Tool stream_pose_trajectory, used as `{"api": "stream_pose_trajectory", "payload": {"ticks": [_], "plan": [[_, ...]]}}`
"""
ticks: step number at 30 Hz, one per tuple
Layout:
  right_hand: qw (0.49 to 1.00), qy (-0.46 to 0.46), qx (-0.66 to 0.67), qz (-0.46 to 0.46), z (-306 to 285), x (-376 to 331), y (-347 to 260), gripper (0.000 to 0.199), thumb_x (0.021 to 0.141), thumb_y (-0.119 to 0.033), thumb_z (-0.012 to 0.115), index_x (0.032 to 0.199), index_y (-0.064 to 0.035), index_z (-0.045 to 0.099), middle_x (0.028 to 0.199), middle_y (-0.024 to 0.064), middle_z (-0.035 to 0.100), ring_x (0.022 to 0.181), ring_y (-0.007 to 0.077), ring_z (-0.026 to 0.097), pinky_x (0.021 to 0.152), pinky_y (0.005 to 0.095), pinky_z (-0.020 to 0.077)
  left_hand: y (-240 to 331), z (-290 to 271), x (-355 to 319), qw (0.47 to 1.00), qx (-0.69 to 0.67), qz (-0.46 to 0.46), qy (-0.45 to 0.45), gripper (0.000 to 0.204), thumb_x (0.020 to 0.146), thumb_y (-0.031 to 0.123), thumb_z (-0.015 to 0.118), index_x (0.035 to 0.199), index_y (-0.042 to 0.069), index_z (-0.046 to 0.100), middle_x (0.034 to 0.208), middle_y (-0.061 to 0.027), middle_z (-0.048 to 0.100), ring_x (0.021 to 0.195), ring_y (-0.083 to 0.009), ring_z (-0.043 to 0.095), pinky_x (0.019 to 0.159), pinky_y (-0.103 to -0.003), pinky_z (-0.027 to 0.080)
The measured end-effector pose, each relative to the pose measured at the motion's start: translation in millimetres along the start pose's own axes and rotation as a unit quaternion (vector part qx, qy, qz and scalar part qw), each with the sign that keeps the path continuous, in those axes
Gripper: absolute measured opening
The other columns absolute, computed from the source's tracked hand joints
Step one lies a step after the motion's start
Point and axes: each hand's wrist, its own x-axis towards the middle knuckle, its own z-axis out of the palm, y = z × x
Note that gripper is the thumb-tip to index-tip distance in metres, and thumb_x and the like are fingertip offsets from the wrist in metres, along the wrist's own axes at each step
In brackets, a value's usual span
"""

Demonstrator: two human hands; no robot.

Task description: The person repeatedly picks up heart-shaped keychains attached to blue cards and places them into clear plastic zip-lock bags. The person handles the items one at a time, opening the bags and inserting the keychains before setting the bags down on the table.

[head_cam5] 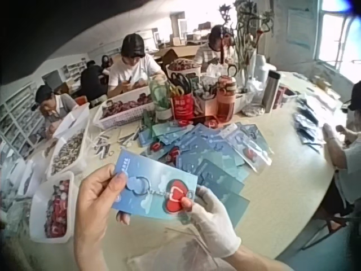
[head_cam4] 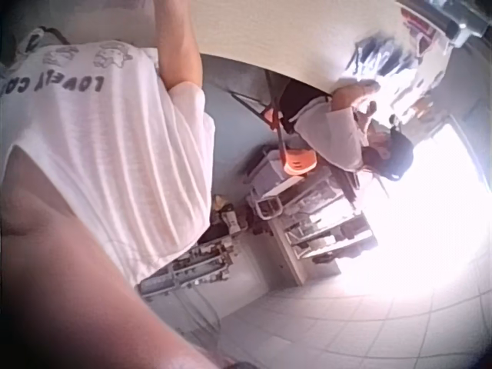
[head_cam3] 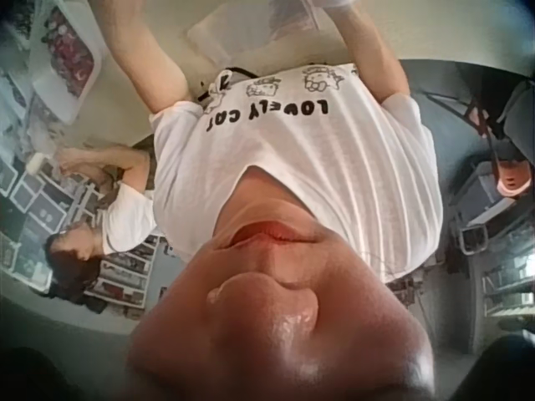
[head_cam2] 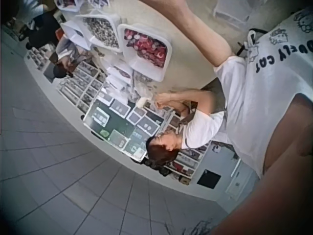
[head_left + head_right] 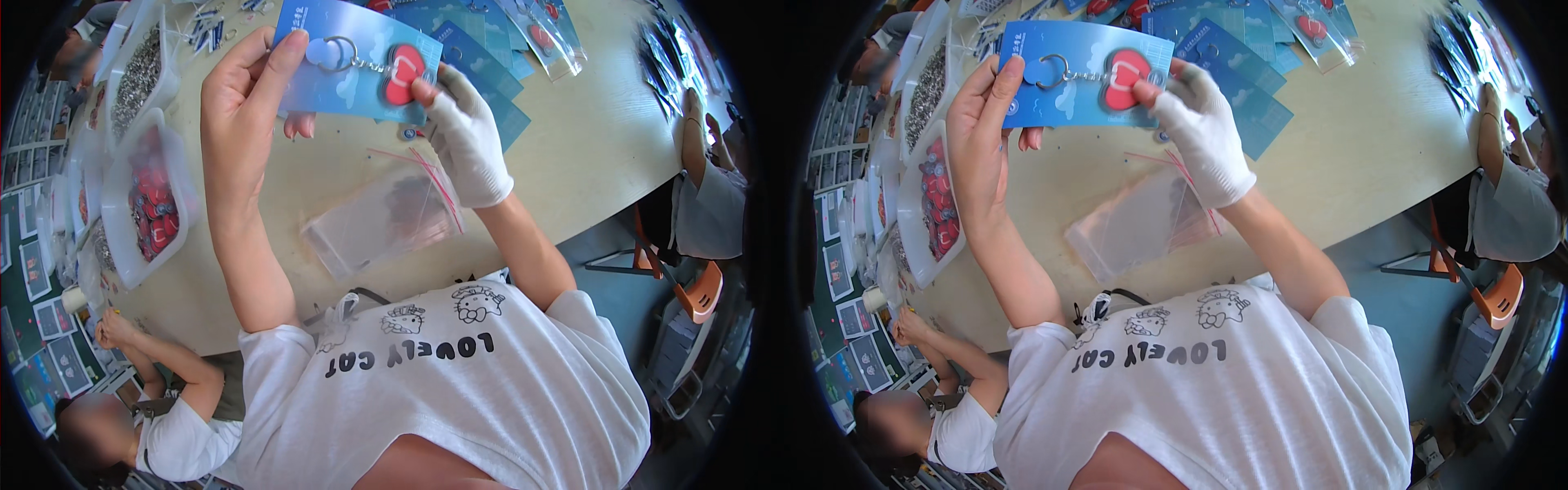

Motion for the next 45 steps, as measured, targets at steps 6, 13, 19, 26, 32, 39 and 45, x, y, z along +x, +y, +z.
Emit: {"api": "stream_pose_trajectory", "payload": {"ticks": [6,13,19,26,32,39,45], "plan": [[0.984,0.076,-0.109,-0.115,-46.0,-0.3,-4.9,0.02,0.092,-0.016,0.056,0.105,-0.0002,0.058,0.093,0.0028,0.062,0.079,0.0071,0.059,0.068,0.0229,0.05,-53.2,2.9,-41.2,0.963,0.267,-0.039,-0.01,0.031,0.092,0.031,0.059,0.098,0.0,0.057,0.077,-0.0064,0.059,0.068,-0.0171,0.058,0.06,-0.031,0.044],[0.977,0.137,-0.143,-0.078,-59.1,-20.7,18.2,0.016,0.092,-0.01,0.056,0.104,0.0005,0.057,0.093,0.0021,0.061,0.081,0.0063,0.053,0.073,0.0223,0.0448,-90.6,49.4,-102.3,0.873,0.484,-0.03,-0.049,0.052,0.066,0.029,0.081,0.104,0.007,0.053,0.089,-0.0074,0.055,0.092,-0.0259,0.051,0.085,-0.04,0.037],[0.968,0.13,-0.203,-0.077,-59.2,-26.2,19.6,0.018,0.092,-0.011,0.057,0.107,-0.0002,0.056,0.095,0.0008,0.061,0.083,0.0052,0.052,0.074,0.021,0.0433,-101.3,52.2,-100.5,0.921,0.388,0.0,-0.011,0.049,0.062,0.012,0.082,0.1,0.008,0.05,0.098,-0.0069,0.053,0.1,-0.0261,0.049,0.088,-0.041,0.036],[0.97,0.155,-0.176,-0.064,-79.4,-24.1,6.7,0.023,0.092,-0.013,0.057,0.111,0.0005,0.056,0.097,0.0013,0.061,0.085,0.0057,0.053,0.075,0.0207,0.0441,-107.0,42.4,-99.4,0.937,0.346,0.042,0.038,0.037,0.067,0.003,0.079,0.091,0.005,0.051,0.096,-0.0076,0.057,0.091,-0.021,0.056,0.078,-0.029,0.044],[0.959,0.1,-0.256,-0.071,-92.8,-13.9,-8.0,0.027,0.092,-0.015,0.058,0.114,-0.0001,0.057,0.099,0.0023,0.061,0.084,0.0067,0.056,0.073,0.0236,0.0491,-105.9,30.7,-97.5,0.988,0.058,-0.145,0.005,0.018,0.075,0.0,0.075,0.079,0.003,0.057,0.071,0.0004,0.061,0.066,-0.0055,0.056,0.064,-0.021,0.045],[0.953,-0.021,-0.301,-0.016,-89.4,5.1,-36.6,0.046,0.091,-0.029,0.061,0.123,0.0023,0.051,0.101,0.002,0.061,0.084,0.0056,0.057,0.067,0.0205,0.0471,-84.0,11.1,-68.9,0.961,-0.079,-0.245,-0.099,0.014,0.075,0.003,0.075,0.08,0.003,0.062,0.076,-0.0004,0.063,0.07,-0.0059,0.058,0.065,-0.021,0.047],[0.918,-0.086,-0.386,0.004,-81.9,2.9,-59.0,0.039,0.091,-0.013,0.052,0.126,0.0034,0.048,0.101,0.003,0.06,0.083,0.0075,0.054,0.071,0.0219,0.0462,-86.5,8.5,-59.2,0.961,-0.059,-0.234,-0.133,0.018,0.074,0.006,0.078,0.08,0.004,0.061,0.075,0.0006,0.063,0.069,-0.0049,0.058,0.065,-0.02,0.046]]}}
